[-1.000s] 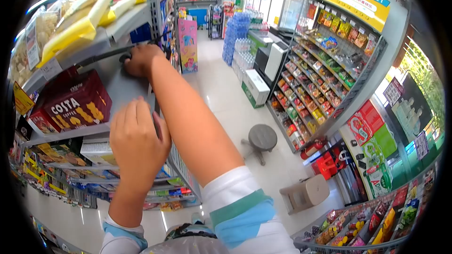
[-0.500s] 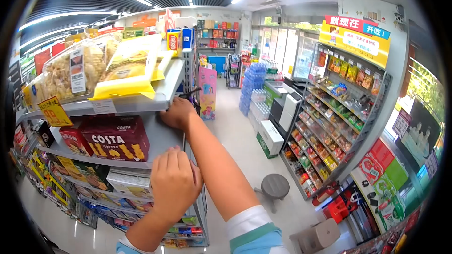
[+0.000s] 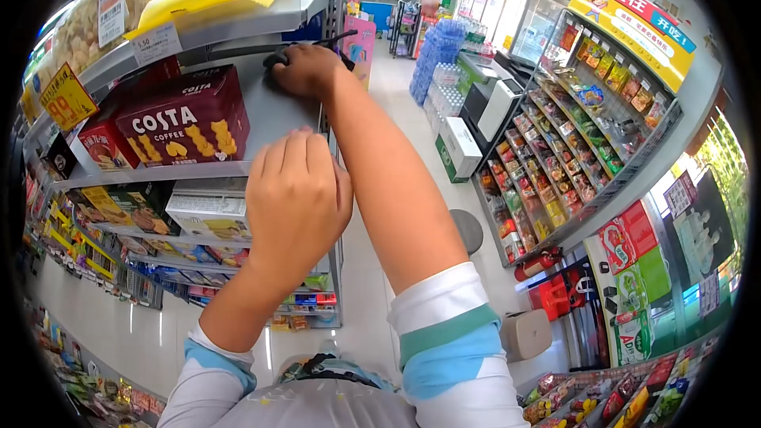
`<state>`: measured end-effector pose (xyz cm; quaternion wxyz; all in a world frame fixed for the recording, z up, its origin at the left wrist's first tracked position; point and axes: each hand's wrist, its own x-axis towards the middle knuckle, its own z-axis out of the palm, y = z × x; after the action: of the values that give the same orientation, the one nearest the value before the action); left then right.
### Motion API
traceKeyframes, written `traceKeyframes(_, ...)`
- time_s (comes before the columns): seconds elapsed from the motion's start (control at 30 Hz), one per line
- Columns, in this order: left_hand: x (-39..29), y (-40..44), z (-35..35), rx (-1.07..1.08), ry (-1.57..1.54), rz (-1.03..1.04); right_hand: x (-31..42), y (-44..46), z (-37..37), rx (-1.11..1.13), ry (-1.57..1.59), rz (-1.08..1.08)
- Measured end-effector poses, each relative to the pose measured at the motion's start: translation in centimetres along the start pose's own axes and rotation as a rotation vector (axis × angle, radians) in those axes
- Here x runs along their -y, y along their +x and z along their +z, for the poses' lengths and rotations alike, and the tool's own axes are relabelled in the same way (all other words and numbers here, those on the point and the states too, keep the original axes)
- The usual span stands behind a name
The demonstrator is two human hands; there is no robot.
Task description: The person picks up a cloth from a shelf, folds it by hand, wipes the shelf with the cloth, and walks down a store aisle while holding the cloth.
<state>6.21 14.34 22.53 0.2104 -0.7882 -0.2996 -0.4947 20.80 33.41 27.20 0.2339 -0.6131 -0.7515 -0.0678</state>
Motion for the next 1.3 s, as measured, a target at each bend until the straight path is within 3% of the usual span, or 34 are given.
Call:
traceKeyframes(0.27, 0.4, 0.0, 0.0, -0.005, -0.025, 0.017, -0.4, -0.4, 0.6, 0.034, -0.01, -0.007)
traceKeyframes(0.37, 0.3, 0.1, 0.2, -0.023, -0.022, 0.003, -1.3, -1.1, 1.1, 0.066, -0.14, -0.207)
traceKeyframes(0.47, 0.2, 0.0, 0.4, -0.026, -0.023, -0.003, -0.8, -3.1, 0.8, -0.084, -0.25, -0.521)
traceKeyframes(0.63, 0.1, 0.2, 0.5, -0.025, -0.031, -0.021, 0.1, -3.4, 1.6, -0.063, -0.231, -0.447)
traceKeyframes(0.7, 0.1, 0.4, 0.3, 0.024, -0.026, -0.029, 1.0, -3.7, 1.4, -0.065, -0.111, -0.276)
traceKeyframes(0.77, 0.2, 0.6, 0.3, 0.032, -0.029, -0.036, 1.0, -2.6, 0.8, -0.051, -0.195, -0.358)
traceKeyframes(0.83, 0.2, 0.5, 0.3, 0.049, -0.031, -0.043, 3.5, -2.6, -2.1, 0.137, -0.039, -0.154)
traceKeyframes(0.9, 0.4, 0.4, 0.6, 0.039, -0.006, -0.034, 3.3, -1.2, -1.6, 0.024, 0.056, -0.238)
traceKeyframes(1.0, 0.5, 0.3, 0.8, 0.028, 0.017, -0.031, 2.2, 0.9, -0.2, -0.281, -0.131, -0.571)
traceKeyframes(1.03, 0.6, 0.4, 1.0, 0.029, 0.029, -0.033, 1.8, 1.3, 0.0, -0.284, -0.123, -0.58)
traceKeyframes(1.17, 0.2, 0.3, 1.2, -0.018, 0.074, -0.019, 0.4, 2.0, 1.6, -0.462, 0.162, -0.729)
traceKeyframes(1.23, 0.0, 0.5, 1.2, -0.026, 0.102, -0.01, 0.6, 0.7, 0.6, -0.26, 0.178, -0.535)
traceKeyframes(1.3, -0.2, 0.6, 1.3, -0.024, 0.109, -0.016, 0.6, -0.2, 0.2, -0.179, 0.264, -0.488)
